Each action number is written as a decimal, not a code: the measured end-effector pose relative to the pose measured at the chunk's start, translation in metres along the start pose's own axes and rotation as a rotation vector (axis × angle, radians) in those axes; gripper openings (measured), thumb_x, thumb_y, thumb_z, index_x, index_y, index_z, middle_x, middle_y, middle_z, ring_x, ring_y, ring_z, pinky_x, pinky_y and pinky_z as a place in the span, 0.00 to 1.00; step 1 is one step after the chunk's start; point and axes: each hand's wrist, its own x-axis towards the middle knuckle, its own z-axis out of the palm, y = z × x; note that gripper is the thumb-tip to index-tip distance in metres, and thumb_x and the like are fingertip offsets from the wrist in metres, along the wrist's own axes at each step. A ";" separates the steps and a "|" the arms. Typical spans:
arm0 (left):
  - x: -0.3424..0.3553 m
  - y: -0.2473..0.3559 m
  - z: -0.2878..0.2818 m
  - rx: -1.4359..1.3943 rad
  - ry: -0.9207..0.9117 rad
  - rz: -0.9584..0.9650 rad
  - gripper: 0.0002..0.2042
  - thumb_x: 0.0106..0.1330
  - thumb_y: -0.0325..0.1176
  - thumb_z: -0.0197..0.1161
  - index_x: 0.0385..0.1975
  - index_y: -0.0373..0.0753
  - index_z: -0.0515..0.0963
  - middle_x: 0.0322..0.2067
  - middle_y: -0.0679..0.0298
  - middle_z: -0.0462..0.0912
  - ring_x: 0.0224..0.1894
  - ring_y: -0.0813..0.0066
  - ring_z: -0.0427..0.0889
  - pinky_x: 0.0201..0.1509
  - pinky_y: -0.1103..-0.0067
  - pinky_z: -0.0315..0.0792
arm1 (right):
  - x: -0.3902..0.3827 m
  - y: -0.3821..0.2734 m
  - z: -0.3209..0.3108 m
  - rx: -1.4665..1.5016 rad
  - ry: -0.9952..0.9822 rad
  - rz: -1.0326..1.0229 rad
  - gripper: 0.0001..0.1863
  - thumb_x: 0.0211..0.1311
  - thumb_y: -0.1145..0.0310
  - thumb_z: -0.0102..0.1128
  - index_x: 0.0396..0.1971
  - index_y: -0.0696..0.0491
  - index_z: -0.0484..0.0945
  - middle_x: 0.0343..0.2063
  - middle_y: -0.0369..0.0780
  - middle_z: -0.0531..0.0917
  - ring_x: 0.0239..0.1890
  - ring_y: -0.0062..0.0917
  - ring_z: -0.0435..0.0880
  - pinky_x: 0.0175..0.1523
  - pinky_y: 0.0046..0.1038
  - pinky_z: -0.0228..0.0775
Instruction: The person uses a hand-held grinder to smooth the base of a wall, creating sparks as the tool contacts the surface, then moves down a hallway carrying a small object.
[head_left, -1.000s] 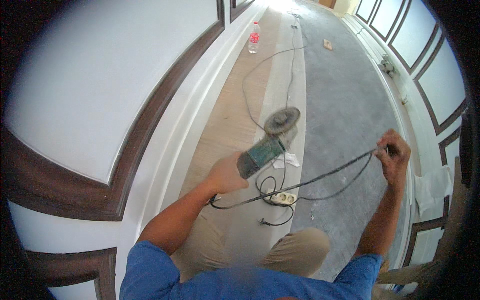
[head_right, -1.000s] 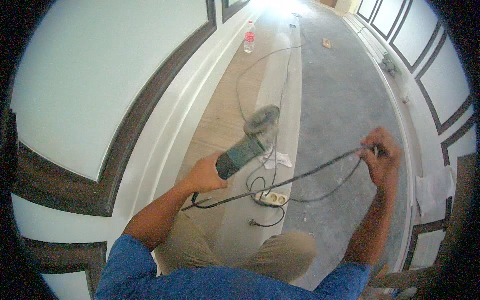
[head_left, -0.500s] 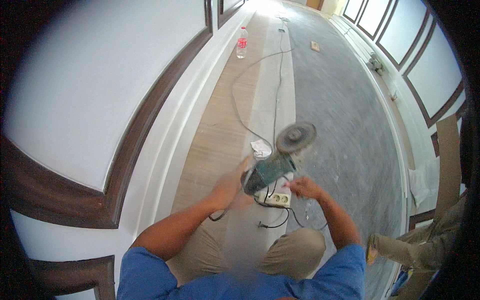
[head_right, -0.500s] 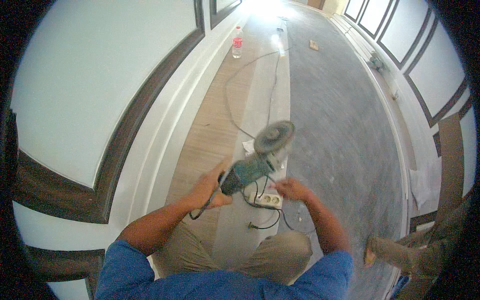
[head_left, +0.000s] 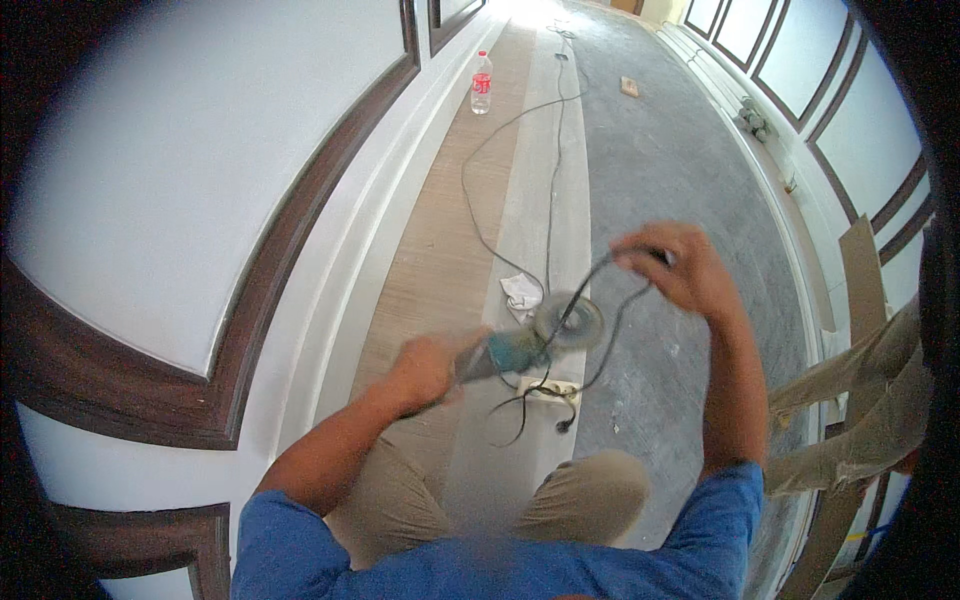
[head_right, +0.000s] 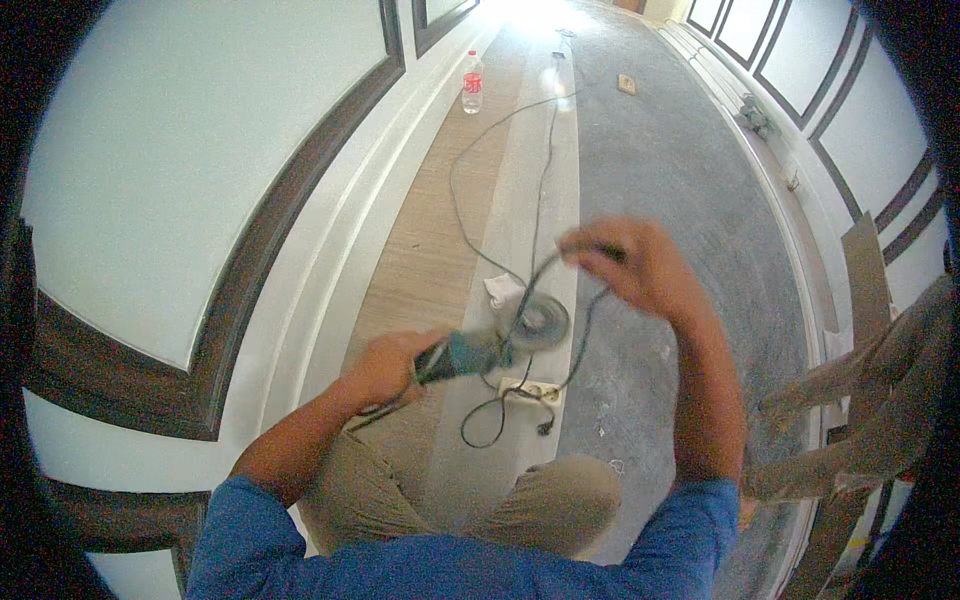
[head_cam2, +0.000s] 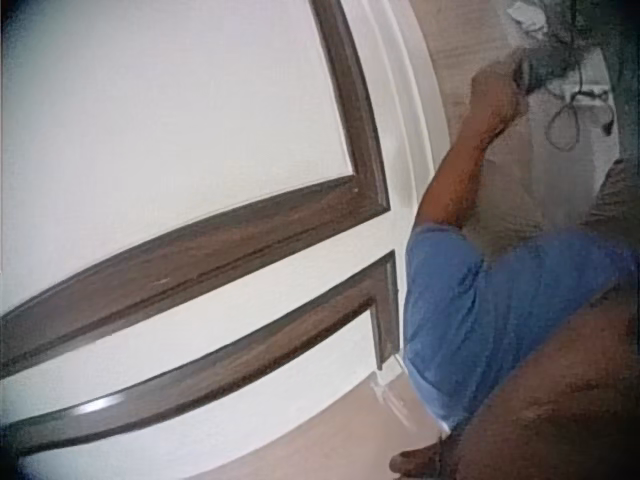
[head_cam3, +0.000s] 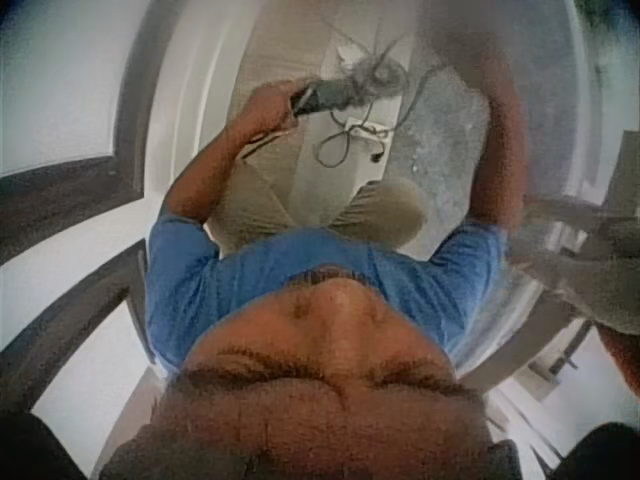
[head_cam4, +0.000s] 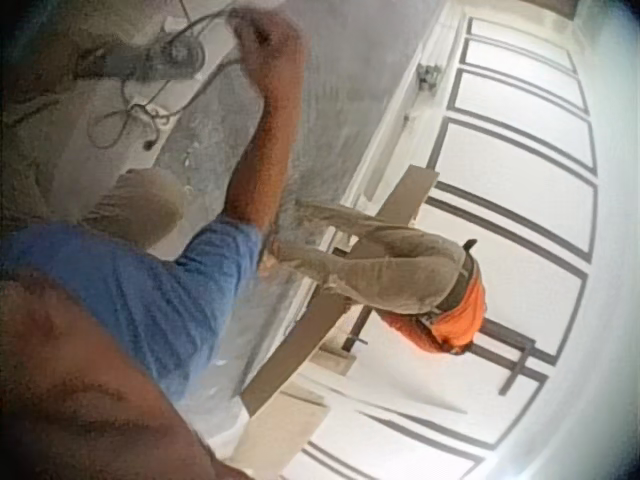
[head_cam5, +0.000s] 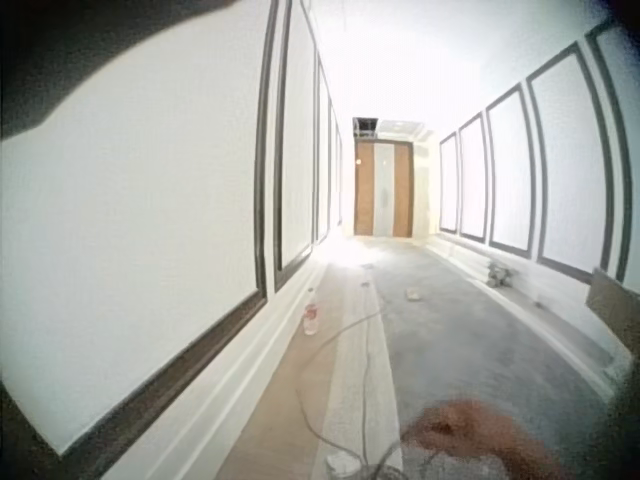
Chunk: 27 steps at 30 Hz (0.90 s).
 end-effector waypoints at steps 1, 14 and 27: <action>-0.001 0.007 0.004 -0.080 -0.085 0.029 0.49 0.38 0.30 0.73 0.69 0.51 0.60 0.49 0.50 0.80 0.49 0.49 0.80 0.54 0.64 0.73 | 0.018 0.017 0.008 0.085 0.060 0.017 0.11 0.59 0.65 0.65 0.38 0.56 0.84 0.31 0.42 0.86 0.31 0.27 0.84 0.41 0.29 0.75; 0.007 0.010 0.003 -0.461 0.313 -0.107 0.46 0.39 0.33 0.72 0.67 0.41 0.62 0.50 0.48 0.80 0.51 0.53 0.81 0.57 0.69 0.73 | -0.128 0.060 0.211 0.896 -0.857 0.400 0.24 0.67 0.53 0.57 0.53 0.56 0.75 0.34 0.39 0.83 0.39 0.26 0.81 0.49 0.31 0.71; -0.002 0.003 0.006 -0.224 -0.186 0.118 0.47 0.39 0.29 0.73 0.68 0.51 0.62 0.39 0.51 0.83 0.40 0.54 0.83 0.48 0.66 0.74 | -0.001 0.037 0.010 -0.123 -0.047 0.211 0.13 0.55 0.74 0.64 0.42 0.55 0.82 0.27 0.41 0.83 0.27 0.22 0.78 0.37 0.26 0.72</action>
